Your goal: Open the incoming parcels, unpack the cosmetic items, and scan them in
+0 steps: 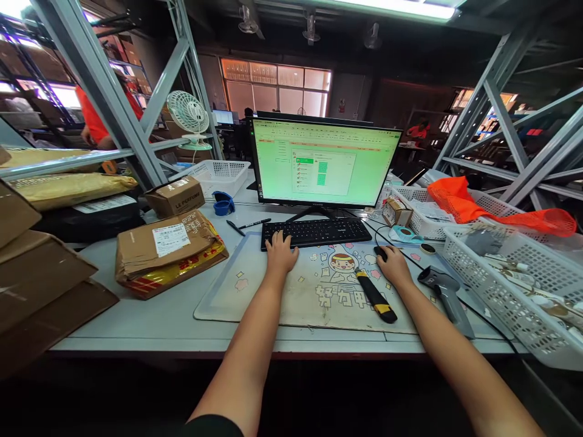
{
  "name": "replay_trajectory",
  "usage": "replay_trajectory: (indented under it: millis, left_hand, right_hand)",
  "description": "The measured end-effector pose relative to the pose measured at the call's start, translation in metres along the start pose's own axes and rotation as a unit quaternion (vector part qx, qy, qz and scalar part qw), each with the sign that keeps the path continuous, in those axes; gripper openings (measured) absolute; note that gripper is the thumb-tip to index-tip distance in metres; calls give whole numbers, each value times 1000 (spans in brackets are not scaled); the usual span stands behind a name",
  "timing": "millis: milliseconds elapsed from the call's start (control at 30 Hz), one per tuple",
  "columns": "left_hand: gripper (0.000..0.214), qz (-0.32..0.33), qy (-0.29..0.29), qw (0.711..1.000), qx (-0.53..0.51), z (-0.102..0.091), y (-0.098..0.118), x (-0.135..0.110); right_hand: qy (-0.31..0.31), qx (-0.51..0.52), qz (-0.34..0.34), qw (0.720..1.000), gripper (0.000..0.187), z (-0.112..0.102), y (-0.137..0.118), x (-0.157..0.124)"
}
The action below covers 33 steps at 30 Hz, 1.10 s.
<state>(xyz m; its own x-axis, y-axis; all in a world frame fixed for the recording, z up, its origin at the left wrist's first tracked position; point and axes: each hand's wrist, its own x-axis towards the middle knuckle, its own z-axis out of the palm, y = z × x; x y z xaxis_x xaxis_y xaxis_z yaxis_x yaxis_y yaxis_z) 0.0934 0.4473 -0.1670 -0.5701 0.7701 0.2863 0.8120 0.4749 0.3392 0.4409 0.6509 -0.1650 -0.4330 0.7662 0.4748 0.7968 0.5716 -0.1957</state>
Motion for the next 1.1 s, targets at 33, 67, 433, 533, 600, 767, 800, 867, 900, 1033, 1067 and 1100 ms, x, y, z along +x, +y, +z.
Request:
replay_trajectory:
  millis: [33, 67, 433, 533, 600, 767, 800, 867, 900, 1033, 1067, 1100]
  left_hand:
    - [56, 3, -2, 1000, -1, 0, 0, 0]
    - [56, 5, -2, 1000, -2, 1, -1, 0]
    - [53, 8, 4, 1000, -7, 4, -3, 0]
    - [53, 7, 8, 1000, -8, 5, -3, 0]
    - [53, 6, 10, 1000, -7, 5, -3, 0]
    - [53, 4, 12, 1000, -5, 4, -2, 0]
    - [53, 3, 11, 1000, -4, 4, -2, 0]
    - [54, 4, 7, 1000, -4, 3, -1, 0]
    - [55, 4, 3, 1000, -4, 3, -1, -1]
    - [57, 8, -12, 1000, -6, 1, 0, 0]
    - [56, 8, -15, 1000, -6, 0, 0, 0]
    - [55, 9, -18, 1000, -7, 0, 0, 0]
  right_hand:
    - [1, 5, -5, 1000, 46, 1, 1, 0]
    - [3, 11, -9, 1000, 46, 2, 2, 0]
    - [19, 45, -31, 998, 45, 12, 11, 2]
    - [20, 45, -32, 998, 45, 12, 12, 2]
    - [21, 45, -32, 998, 44, 12, 12, 2]
    - [18, 42, -31, 998, 44, 11, 11, 3]
    - [17, 41, -30, 999, 44, 11, 11, 3]
    - [15, 40, -29, 999, 45, 10, 10, 2]
    - [15, 40, -28, 999, 45, 10, 10, 2]
    - [11, 38, -28, 999, 46, 9, 10, 2]
    - [11, 38, -28, 999, 45, 9, 10, 2]
    - [11, 38, -28, 999, 45, 9, 10, 2]
